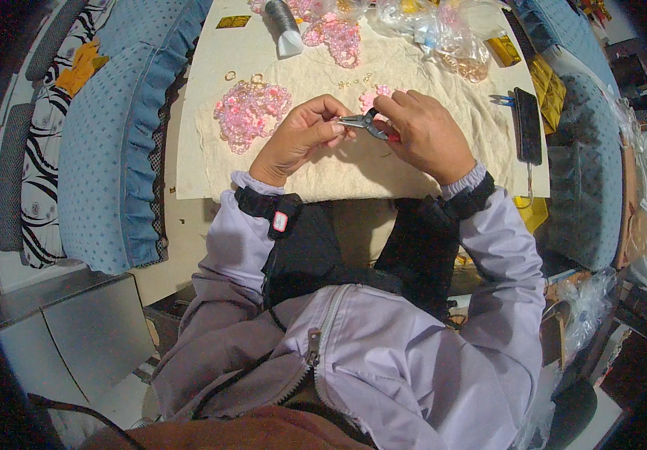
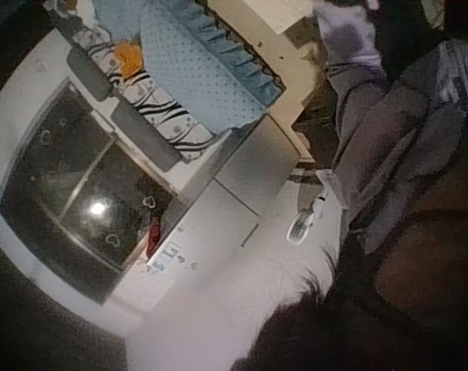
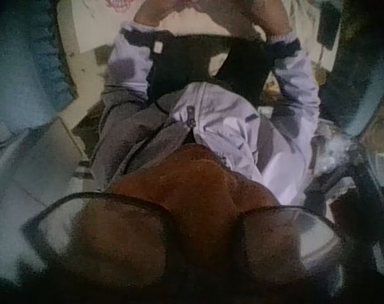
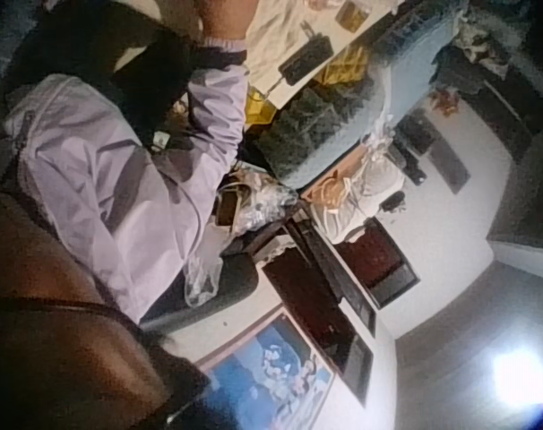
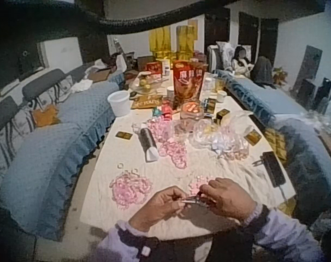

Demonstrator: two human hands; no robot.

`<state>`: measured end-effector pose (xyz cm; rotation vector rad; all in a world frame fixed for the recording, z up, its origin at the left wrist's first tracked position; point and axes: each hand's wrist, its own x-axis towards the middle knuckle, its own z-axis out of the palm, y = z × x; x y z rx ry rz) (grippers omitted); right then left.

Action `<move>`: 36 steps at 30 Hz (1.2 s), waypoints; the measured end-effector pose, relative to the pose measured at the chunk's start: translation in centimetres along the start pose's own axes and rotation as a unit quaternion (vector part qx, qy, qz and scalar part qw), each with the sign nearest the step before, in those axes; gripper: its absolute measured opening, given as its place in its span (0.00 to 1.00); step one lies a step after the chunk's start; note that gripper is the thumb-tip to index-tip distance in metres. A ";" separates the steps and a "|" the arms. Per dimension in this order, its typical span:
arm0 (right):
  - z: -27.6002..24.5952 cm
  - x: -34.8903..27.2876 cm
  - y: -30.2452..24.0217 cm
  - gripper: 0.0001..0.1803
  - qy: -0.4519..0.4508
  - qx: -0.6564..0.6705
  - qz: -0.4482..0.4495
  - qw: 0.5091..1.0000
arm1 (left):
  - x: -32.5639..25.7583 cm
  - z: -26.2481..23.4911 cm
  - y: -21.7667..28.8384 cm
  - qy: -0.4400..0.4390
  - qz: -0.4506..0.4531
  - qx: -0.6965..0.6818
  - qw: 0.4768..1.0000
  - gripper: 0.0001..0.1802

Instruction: The person assembles pink beaded keychains at a table, threading beads onto strings and using pliers to attach metal rings and clasps. They repeatedly pick up beads and tools, connect components, and place finished keychains on the table.

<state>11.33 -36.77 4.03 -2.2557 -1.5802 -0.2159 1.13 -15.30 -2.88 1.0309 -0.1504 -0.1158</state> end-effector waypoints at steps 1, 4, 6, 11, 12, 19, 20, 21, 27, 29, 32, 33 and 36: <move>0.0 0.0 0.0 0.14 0.001 0.003 0.000 1.000 | 0.0 0.0 0.0 0.003 0.001 0.008 1.000 0.08; 0.1 -0.1 0.2 0.14 -0.017 0.008 0.022 1.000 | 0.0 0.0 -0.1 0.006 0.005 0.015 1.000 0.09; 0.2 -0.2 0.2 0.13 -0.012 0.004 0.018 1.000 | 0.0 0.0 -0.2 0.003 0.005 0.017 1.000 0.10; 0.2 -0.2 0.4 0.13 -0.019 0.002 0.024 1.000 | 0.1 -0.3 -0.3 -0.009 -0.005 -0.007 1.000 0.11; 0.3 -0.1 0.3 0.13 -0.017 0.005 0.025 1.000 | 0.2 -0.4 -0.3 -0.015 -0.009 -0.025 1.000 0.11; 0.0 -0.2 0.2 0.16 0.010 -0.023 -0.007 1.000 | 0.4 -0.5 -0.6 -0.021 -0.011 -0.060 0.998 0.09; 0.0 -0.2 0.2 0.17 0.009 -0.025 0.002 1.000 | 0.3 -0.5 -0.6 -0.021 -0.014 -0.074 0.997 0.09; 0.0 -0.2 0.3 0.19 0.013 -0.026 0.005 1.000 | 0.4 -0.5 -0.6 -0.019 -0.016 -0.087 0.996 0.09; -0.1 -0.4 0.4 0.22 0.036 -0.019 0.006 0.999 | 0.5 -0.9 -0.6 -0.039 -0.012 -0.118 0.992 0.09; -0.1 -0.4 0.3 0.20 0.036 -0.012 0.011 0.999 | 0.5 -1.0 -0.7 -0.043 -0.014 -0.124 0.991 0.09; -0.1 -0.3 0.1 0.20 0.019 -0.006 0.018 1.000 | 0.5 -1.1 -0.8 -0.048 -0.019 -0.141 0.989 0.09; -0.1 -0.2 0.1 0.20 0.014 0.000 0.020 1.000 | 0.5 -1.1 -0.8 -0.049 -0.022 -0.146 0.988 0.09; 0.1 -0.2 0.0 0.18 0.016 0.013 0.023 1.000 | 0.4 -1.1 -0.8 -0.054 -0.032 -0.159 0.985 0.10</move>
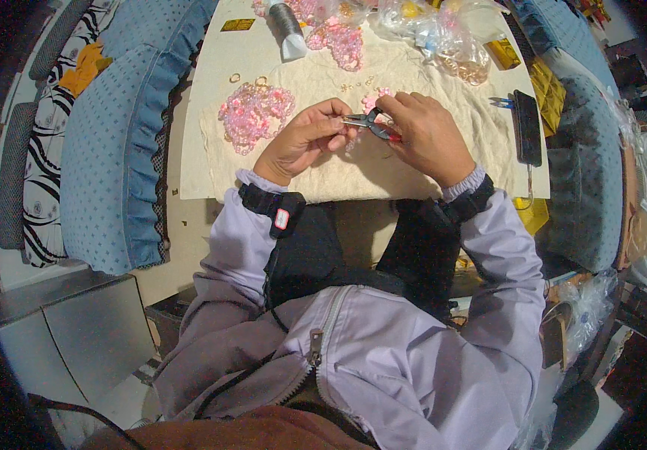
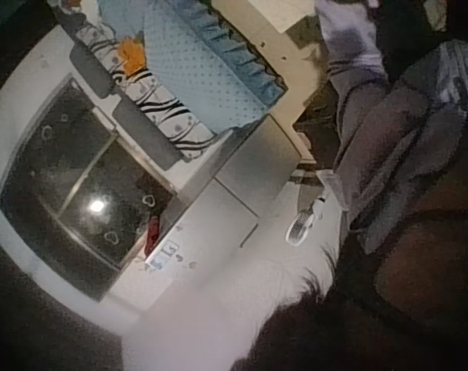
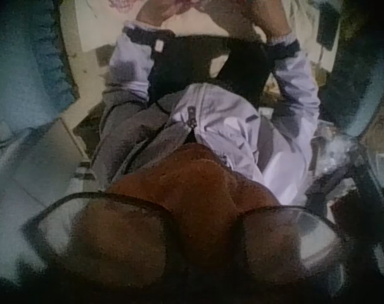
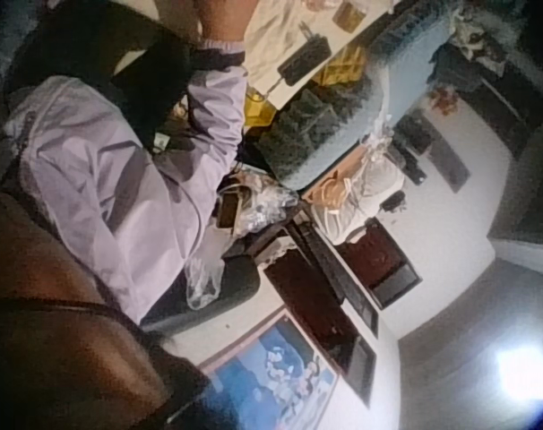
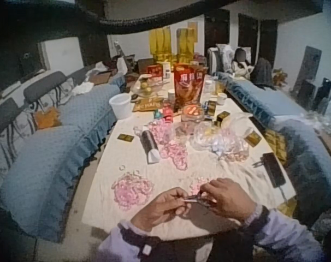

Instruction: The person assembles pink beaded keychains at a table, threading beads onto strings and using pliers to attach metal rings and clasps. They repeatedly pick up beads and tools, connect components, and place finished keychains on the table.

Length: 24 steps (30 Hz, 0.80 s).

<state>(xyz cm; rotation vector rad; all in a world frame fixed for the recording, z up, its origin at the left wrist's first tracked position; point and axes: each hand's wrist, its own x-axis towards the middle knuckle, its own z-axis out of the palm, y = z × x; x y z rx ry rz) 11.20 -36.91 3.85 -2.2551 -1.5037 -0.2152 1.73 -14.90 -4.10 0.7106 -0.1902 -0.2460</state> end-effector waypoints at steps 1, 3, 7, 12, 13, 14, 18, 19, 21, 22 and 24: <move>0.1 0.0 0.0 0.18 0.003 0.003 0.001 1.000 | 0.0 0.0 0.0 -0.001 -0.003 -0.002 1.000 0.10; 0.2 -0.1 0.1 0.18 -0.008 0.006 0.014 1.000 | 0.0 0.1 0.0 0.002 -0.006 -0.012 1.000 0.10; 0.3 -0.1 0.1 0.18 -0.002 0.010 0.012 1.000 | 0.1 0.1 -0.1 0.005 -0.005 -0.025 1.000 0.10; 0.4 -0.1 0.0 0.15 -0.018 0.034 0.030 0.999 | 0.2 -0.1 0.0 0.000 -0.001 -0.027 1.000 0.07; 0.5 -0.1 -0.1 0.15 -0.020 0.044 0.038 0.998 | 0.2 -0.1 0.0 0.000 -0.001 -0.028 1.000 0.07; 0.5 -0.1 -0.1 0.15 -0.020 0.044 0.041 0.998 | 0.1 -0.1 0.0 0.006 0.000 -0.022 1.000 0.06; 0.7 0.0 -0.2 0.14 -0.026 0.055 0.059 0.996 | 0.1 -0.1 -0.2 0.021 0.008 -0.005 1.000 0.06; 0.7 0.0 -0.2 0.13 -0.030 0.059 0.065 0.996 | 0.2 0.0 -0.2 0.024 0.011 -0.001 1.000 0.06; 0.7 0.0 -0.2 0.13 -0.017 0.063 0.056 0.996 | 0.2 -0.1 -0.2 0.024 0.012 0.001 1.000 0.06; 0.7 0.0 -0.3 0.12 -0.014 0.065 0.056 0.996 | 0.2 -0.1 -0.2 0.026 0.013 0.003 1.000 0.05; 0.6 0.1 -0.3 0.12 -0.027 0.073 0.069 0.995 | 0.3 -0.1 -0.2 0.022 0.013 0.001 1.000 0.05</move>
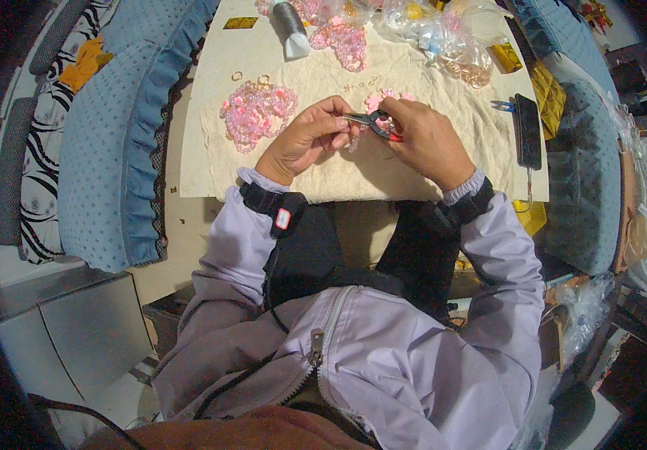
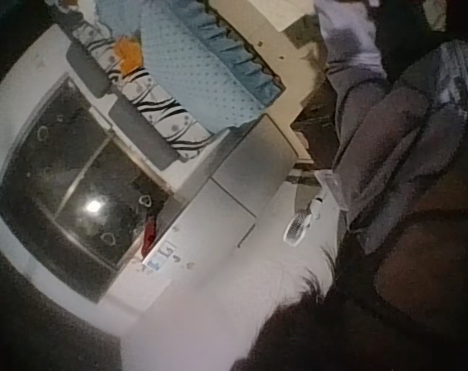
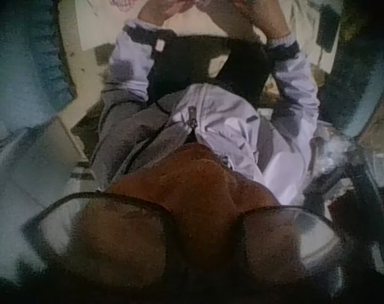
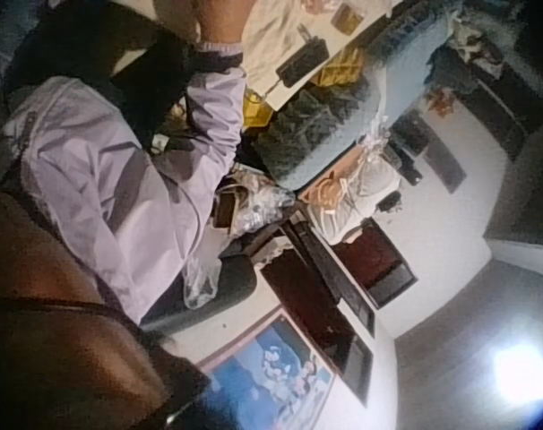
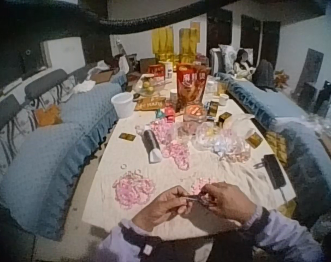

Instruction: The person assembles pink beaded keychains at a table, threading beads onto strings and using pliers to attach metal rings and clasps. They repeatedly pick up beads and tools, connect components, and place finished keychains on the table.

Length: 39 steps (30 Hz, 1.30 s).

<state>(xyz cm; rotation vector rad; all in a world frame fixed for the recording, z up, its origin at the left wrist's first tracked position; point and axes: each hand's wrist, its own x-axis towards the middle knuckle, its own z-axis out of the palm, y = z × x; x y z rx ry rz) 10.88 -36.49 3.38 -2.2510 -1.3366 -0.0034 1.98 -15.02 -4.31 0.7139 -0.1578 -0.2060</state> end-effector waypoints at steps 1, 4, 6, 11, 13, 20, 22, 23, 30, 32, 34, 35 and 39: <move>0.0 0.0 0.0 0.11 -0.007 0.007 0.008 1.000 | 0.0 0.0 0.0 0.000 0.000 0.001 1.000 0.05; -0.2 0.0 0.0 0.12 -0.044 -0.012 0.040 0.998 | 0.0 -0.1 0.1 -0.003 -0.003 0.013 1.000 0.07; -0.2 -0.1 0.2 0.13 -0.047 -0.014 0.049 0.998 | 0.0 0.0 0.1 -0.002 -0.002 0.018 1.000 0.07; -0.7 -0.9 3.3 0.18 0.031 -0.019 0.064 0.997 | 0.1 0.7 0.2 0.045 0.026 0.047 0.998 0.07; -1.0 -1.3 5.7 0.20 0.064 -0.090 0.078 0.991 | 0.2 1.1 0.5 0.067 0.031 0.056 0.996 0.08; -0.9 -3.5 9.5 0.27 0.115 -0.216 0.058 0.968 | 0.2 3.2 0.6 0.086 0.039 0.130 0.987 0.09; -1.3 -3.4 8.8 0.25 0.153 -0.222 0.006 0.963 | 0.4 3.6 0.5 0.099 0.041 0.197 0.975 0.10; -1.5 -3.0 8.2 0.24 0.171 -0.200 -0.003 0.965 | 0.4 3.8 0.5 0.100 0.046 0.209 0.972 0.10; 1.4 -0.4 1.3 0.18 0.023 0.460 0.052 0.886 | 0.7 5.5 0.1 0.112 0.094 0.263 0.954 0.09; 1.2 0.0 0.7 0.17 0.002 0.479 0.111 0.871 | 0.6 5.8 0.1 0.117 0.130 0.261 0.949 0.09; 1.0 0.4 0.4 0.14 -0.025 0.502 0.137 0.853 | 0.5 6.0 0.2 0.119 0.140 0.266 0.947 0.08; 0.9 0.4 0.2 0.14 -0.027 0.520 0.136 0.843 | 0.5 6.0 0.2 0.118 0.148 0.265 0.945 0.08; 0.7 0.5 -0.3 0.12 -0.048 0.564 0.164 0.808 | 0.6 6.1 -0.1 0.131 0.185 0.324 0.918 0.08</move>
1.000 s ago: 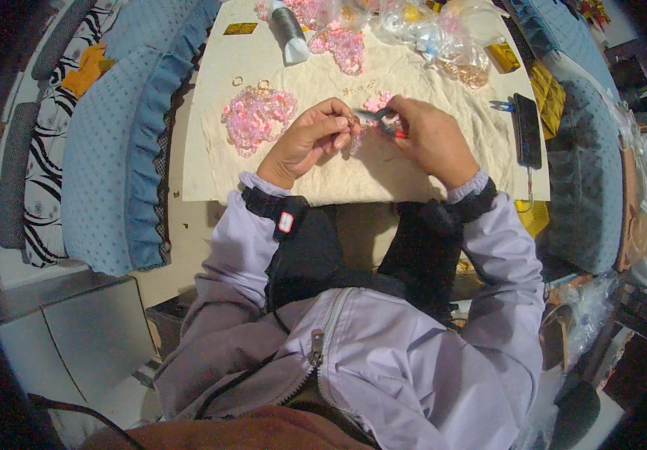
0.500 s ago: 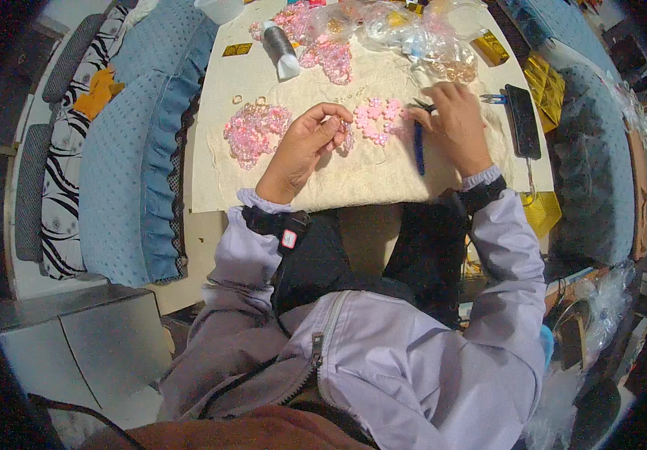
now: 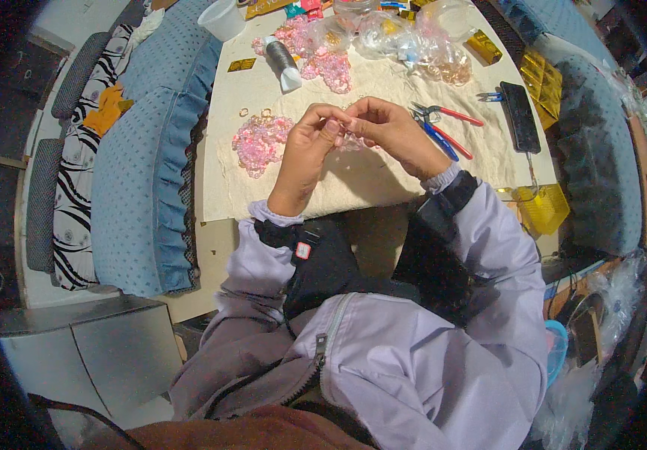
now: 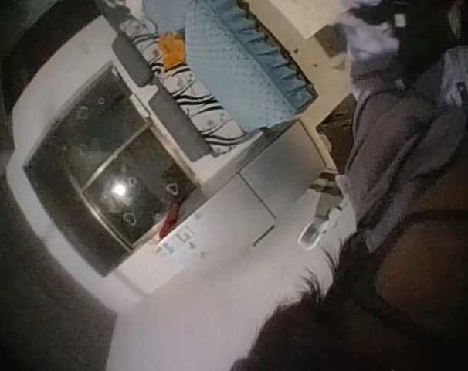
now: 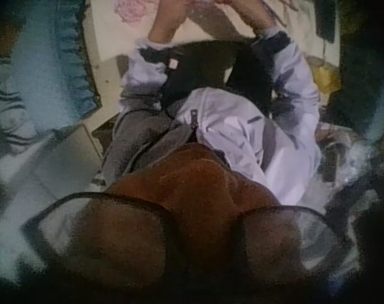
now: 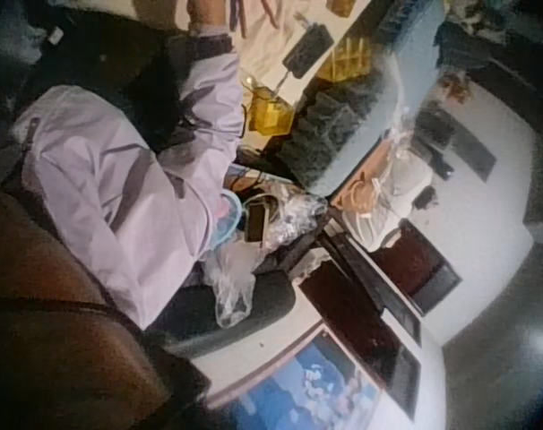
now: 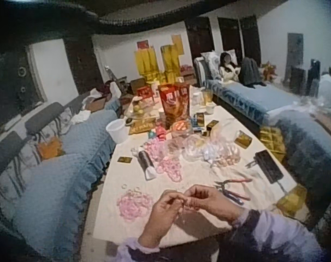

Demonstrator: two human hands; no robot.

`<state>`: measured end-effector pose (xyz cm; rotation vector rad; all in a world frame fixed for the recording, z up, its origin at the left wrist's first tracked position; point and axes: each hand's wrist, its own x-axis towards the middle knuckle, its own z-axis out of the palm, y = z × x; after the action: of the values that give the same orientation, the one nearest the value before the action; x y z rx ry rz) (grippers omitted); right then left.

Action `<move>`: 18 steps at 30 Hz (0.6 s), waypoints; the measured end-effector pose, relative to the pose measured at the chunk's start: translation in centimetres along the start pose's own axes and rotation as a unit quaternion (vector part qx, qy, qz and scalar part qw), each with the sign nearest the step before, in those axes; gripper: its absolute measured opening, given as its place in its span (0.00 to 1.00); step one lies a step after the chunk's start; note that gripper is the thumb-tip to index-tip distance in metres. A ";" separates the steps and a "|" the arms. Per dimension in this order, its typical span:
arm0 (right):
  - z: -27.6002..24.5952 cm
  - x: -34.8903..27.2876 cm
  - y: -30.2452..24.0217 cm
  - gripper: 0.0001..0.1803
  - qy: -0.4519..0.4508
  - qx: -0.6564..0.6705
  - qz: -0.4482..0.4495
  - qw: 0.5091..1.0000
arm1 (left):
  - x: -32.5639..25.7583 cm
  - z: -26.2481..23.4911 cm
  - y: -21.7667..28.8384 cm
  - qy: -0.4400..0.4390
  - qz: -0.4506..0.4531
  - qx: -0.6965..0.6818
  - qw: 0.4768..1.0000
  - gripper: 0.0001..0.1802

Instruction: The person assembles pink beaded keychains at a table, threading beads onto strings and using pliers to attach metal rings and clasps. They repeatedly pick up beads and tools, connect components, and place finished keychains on the table.

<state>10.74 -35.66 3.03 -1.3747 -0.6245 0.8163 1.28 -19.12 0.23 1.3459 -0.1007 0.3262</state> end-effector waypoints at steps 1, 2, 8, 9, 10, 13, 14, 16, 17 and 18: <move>0.0 0.0 -0.1 0.12 0.001 0.006 0.018 1.000 | 0.0 0.1 -0.1 0.004 0.018 0.020 1.000 0.08; 0.0 0.1 -0.2 0.12 0.005 0.005 0.032 0.999 | -0.1 0.2 -0.1 0.006 0.038 0.039 0.998 0.08; 0.2 0.5 -0.7 0.12 -0.022 0.013 0.057 0.998 | -0.2 0.4 0.3 0.014 0.101 0.077 0.992 0.08; 0.3 0.5 -0.8 0.12 -0.024 0.006 0.049 0.998 | -0.3 0.5 0.4 0.024 0.102 0.081 0.991 0.08; 0.4 0.5 -0.9 0.12 -0.018 -0.005 0.050 0.999 | -0.5 0.6 0.6 0.032 0.100 0.083 0.991 0.07; 1.0 -0.1 -1.2 0.12 -0.019 0.011 0.006 1.000 | -0.9 1.2 1.0 0.051 0.096 0.077 0.991 0.07; 1.1 -0.2 -1.3 0.11 -0.012 0.010 0.012 1.000 | -1.0 1.4 1.1 0.056 0.095 0.073 0.991 0.07; 1.3 -0.6 -1.5 0.11 -0.016 0.015 0.006 1.000 | -1.3 1.7 1.3 0.066 0.105 0.078 0.989 0.07; 1.3 -0.8 -1.6 0.11 -0.013 0.009 0.006 1.000 | -1.4 1.9 1.4 0.071 0.108 0.080 0.988 0.07; 1.4 -0.9 -1.7 0.11 -0.013 0.005 0.003 1.000 | -1.5 2.1 1.6 0.070 0.115 0.076 0.988 0.07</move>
<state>9.31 -35.54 4.95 -1.3595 -0.6366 0.8418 -0.39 -21.15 1.78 1.4613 -0.1162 0.6330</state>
